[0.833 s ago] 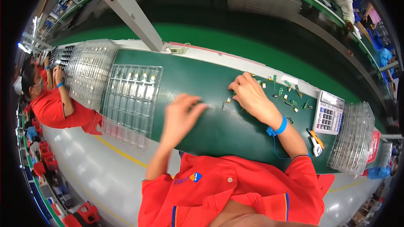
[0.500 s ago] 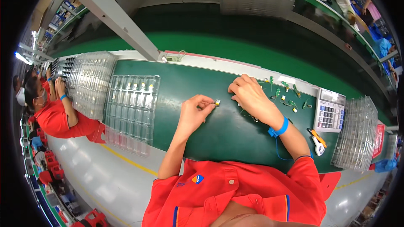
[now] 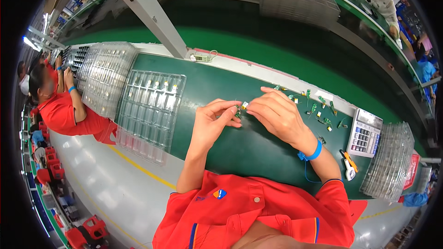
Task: Assembling small electronic components at a production line workstation.
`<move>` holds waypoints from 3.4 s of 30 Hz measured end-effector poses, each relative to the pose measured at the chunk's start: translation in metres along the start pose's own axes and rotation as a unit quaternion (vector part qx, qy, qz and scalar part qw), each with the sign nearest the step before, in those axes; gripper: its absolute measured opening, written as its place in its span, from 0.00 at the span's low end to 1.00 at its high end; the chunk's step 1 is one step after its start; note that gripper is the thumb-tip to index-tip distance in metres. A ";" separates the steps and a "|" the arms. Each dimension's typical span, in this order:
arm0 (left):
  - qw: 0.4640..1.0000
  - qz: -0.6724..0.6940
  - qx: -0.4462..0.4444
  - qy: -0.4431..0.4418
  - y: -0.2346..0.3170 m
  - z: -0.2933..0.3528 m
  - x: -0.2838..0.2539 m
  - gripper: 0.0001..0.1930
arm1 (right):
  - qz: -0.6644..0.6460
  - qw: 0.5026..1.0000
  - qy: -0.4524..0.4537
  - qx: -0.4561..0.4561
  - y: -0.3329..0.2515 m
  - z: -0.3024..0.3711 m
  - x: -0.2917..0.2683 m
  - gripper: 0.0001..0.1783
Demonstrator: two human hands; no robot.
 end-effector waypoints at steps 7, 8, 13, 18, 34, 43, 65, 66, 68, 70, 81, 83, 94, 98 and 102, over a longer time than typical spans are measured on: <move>1.000 0.012 0.004 -0.022 0.004 0.004 0.004 0.09 | -0.033 0.999 -0.015 0.000 0.002 0.000 0.002 0.14; 1.000 0.012 0.003 -0.023 0.004 0.004 0.005 0.09 | -0.026 0.999 -0.014 -0.017 -0.001 0.001 0.001 0.14; 0.999 0.002 0.015 0.028 0.005 0.006 0.001 0.08 | 0.043 0.998 -0.018 -0.048 -0.022 -0.002 0.004 0.15; 0.998 0.015 0.043 0.052 0.010 0.008 0.004 0.07 | 0.066 0.997 -0.004 -0.034 -0.024 0.002 0.006 0.15; 0.998 0.046 0.044 0.009 0.013 0.008 0.006 0.08 | 0.085 0.996 -0.006 -0.020 -0.030 -0.001 -0.003 0.14; 0.997 0.037 0.054 0.033 0.015 0.009 0.009 0.07 | 0.010 0.998 0.051 0.022 -0.023 0.000 -0.012 0.13; 0.986 0.061 0.144 0.050 0.037 0.019 0.023 0.11 | -0.280 0.893 0.166 0.311 0.018 0.019 -0.018 0.05; 0.984 0.064 0.158 0.050 0.038 0.019 0.023 0.11 | -0.284 0.892 0.166 0.311 0.017 0.019 -0.018 0.05; 0.982 0.067 0.172 0.050 0.040 0.020 0.023 0.10 | -0.288 0.890 0.166 0.311 0.017 0.019 -0.017 0.05; 0.981 0.111 0.147 0.052 0.035 0.018 0.025 0.09 | -0.261 0.907 0.166 0.286 0.015 0.018 -0.019 0.06; 0.978 0.154 0.111 0.090 0.030 0.022 0.023 0.08 | -0.009 0.976 0.207 0.072 -0.026 0.006 -0.030 0.13; 0.975 0.161 0.120 0.092 0.032 0.023 0.022 0.08 | -0.006 0.975 0.216 0.055 -0.028 0.006 -0.030 0.14; 0.973 0.184 0.109 0.090 0.031 0.022 0.026 0.08 | 0.000 0.978 0.207 0.037 -0.029 0.004 -0.030 0.17; 0.967 0.219 0.074 0.105 0.021 0.022 0.027 0.08 | 0.020 0.979 0.199 0.026 -0.031 0.003 -0.028 0.18; 0.962 0.253 0.060 0.083 0.017 0.021 0.032 0.07 | 0.024 0.981 0.194 0.023 -0.031 0.003 -0.027 0.18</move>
Point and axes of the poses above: each hand's wrist, its own z-axis away from the middle knuckle, its own x-axis out of the palm, y = z × x, the point moved 9 cm from there along -z, towards the middle knuckle, and after that the axes turned 13 degrees about -z, right-handed, at the moved point
